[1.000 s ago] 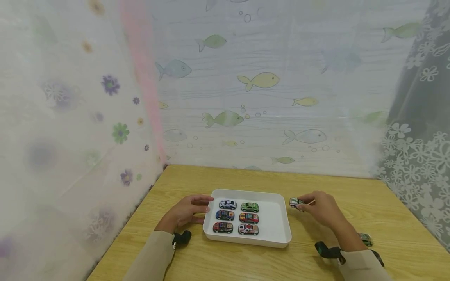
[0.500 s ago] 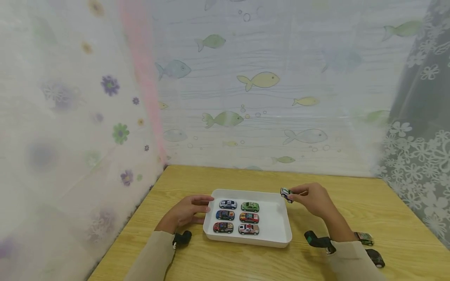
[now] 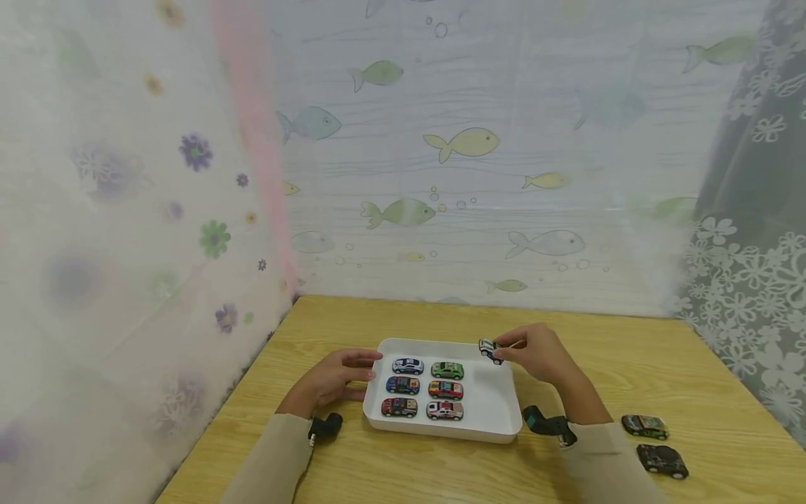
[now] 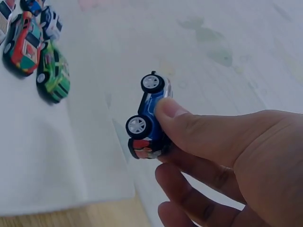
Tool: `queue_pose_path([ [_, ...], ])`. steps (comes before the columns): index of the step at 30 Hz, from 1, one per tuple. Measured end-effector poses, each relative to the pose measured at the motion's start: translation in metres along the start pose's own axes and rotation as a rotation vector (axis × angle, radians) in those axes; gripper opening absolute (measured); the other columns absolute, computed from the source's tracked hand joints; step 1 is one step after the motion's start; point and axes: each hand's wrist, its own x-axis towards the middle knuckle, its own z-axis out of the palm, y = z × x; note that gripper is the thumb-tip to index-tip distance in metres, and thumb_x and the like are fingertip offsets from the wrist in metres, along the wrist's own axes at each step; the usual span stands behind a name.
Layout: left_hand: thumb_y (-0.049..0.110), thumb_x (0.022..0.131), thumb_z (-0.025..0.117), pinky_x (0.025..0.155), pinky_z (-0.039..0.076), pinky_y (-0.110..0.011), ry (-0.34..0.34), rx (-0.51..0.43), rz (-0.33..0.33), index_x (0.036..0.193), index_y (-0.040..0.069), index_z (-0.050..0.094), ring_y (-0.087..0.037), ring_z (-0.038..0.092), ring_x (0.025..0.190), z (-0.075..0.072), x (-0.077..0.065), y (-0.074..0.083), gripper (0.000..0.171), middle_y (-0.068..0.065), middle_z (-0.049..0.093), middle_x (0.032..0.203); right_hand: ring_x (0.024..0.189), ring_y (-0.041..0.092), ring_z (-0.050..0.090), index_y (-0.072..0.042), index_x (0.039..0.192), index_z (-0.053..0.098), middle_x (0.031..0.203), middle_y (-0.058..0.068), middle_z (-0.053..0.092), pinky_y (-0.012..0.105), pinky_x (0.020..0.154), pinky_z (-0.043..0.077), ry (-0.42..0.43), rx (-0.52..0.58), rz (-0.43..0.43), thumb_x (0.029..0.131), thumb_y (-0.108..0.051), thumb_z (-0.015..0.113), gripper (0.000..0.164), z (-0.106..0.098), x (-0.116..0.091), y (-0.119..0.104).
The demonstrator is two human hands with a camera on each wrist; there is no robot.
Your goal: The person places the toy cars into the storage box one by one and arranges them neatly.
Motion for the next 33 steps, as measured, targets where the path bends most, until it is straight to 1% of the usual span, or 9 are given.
queue_pose_path([
  [3, 0.018, 0.096, 0.076, 0.092, 0.062, -0.048, -0.002, 0.003, 0.001, 0.145, 0.012, 0.059, -0.027, 0.065, 0.122, -0.001, 0.0, 0.0, 0.053, -0.018, 0.049, 0.154, 0.088, 0.017, 0.071, -0.016, 0.11, 0.082, 0.103, 0.002, 0.078, 0.033, 0.072, 0.057, -0.02, 0.006, 0.005, 0.093, -0.024, 0.079, 0.019, 0.007, 0.003, -0.004],
  [7, 0.017, 0.096, 0.075, 0.092, 0.062, -0.048, -0.001, 0.002, 0.0, 0.145, 0.012, 0.059, -0.027, 0.065, 0.123, 0.0, 0.0, 0.0, 0.052, -0.018, 0.05, 0.154, 0.084, 0.016, 0.069, -0.016, 0.108, 0.083, 0.1, 0.0, 0.078, 0.03, 0.068, 0.055, -0.033, 0.004, 0.014, 0.092, -0.022, 0.081, 0.017, 0.013, 0.005, -0.006],
  [13, 0.017, 0.096, 0.076, 0.092, 0.062, -0.047, 0.002, 0.0, -0.004, 0.145, 0.012, 0.06, -0.027, 0.065, 0.122, 0.001, -0.002, 0.002, 0.052, -0.018, 0.049, 0.155, 0.084, 0.016, 0.066, -0.014, 0.107, 0.083, 0.102, 0.001, 0.078, 0.03, 0.067, 0.056, -0.049, -0.022, 0.018, 0.09, -0.02, 0.082, 0.017, 0.022, 0.007, -0.007],
  [19, 0.018, 0.095, 0.077, 0.092, 0.062, -0.047, -0.001, -0.005, -0.008, 0.145, 0.012, 0.06, -0.028, 0.066, 0.122, 0.002, -0.003, 0.003, 0.053, -0.018, 0.05, 0.153, 0.084, 0.015, 0.065, -0.015, 0.104, 0.083, 0.102, 0.0, 0.078, 0.029, 0.068, 0.057, -0.071, -0.05, 0.048, 0.09, -0.018, 0.082, 0.014, 0.026, 0.007, -0.006],
  [24, 0.018, 0.095, 0.077, 0.092, 0.062, -0.048, -0.002, -0.005, -0.007, 0.145, 0.012, 0.06, -0.028, 0.066, 0.122, 0.001, -0.003, 0.003, 0.053, -0.018, 0.05, 0.153, 0.083, 0.014, 0.064, -0.015, 0.102, 0.084, 0.1, -0.001, 0.077, 0.031, 0.069, 0.057, -0.077, -0.095, 0.043, 0.09, -0.015, 0.082, 0.013, 0.027, 0.007, -0.007],
  [33, 0.018, 0.096, 0.076, 0.093, 0.062, -0.048, -0.003, -0.001, -0.006, 0.145, 0.012, 0.06, -0.027, 0.065, 0.123, 0.001, -0.004, 0.004, 0.052, -0.017, 0.053, 0.151, 0.09, 0.016, 0.066, -0.014, 0.101, 0.084, 0.105, 0.001, 0.078, 0.037, 0.078, 0.06, -0.09, -0.16, 0.031, 0.089, -0.012, 0.082, 0.012, 0.031, 0.006, -0.006],
])
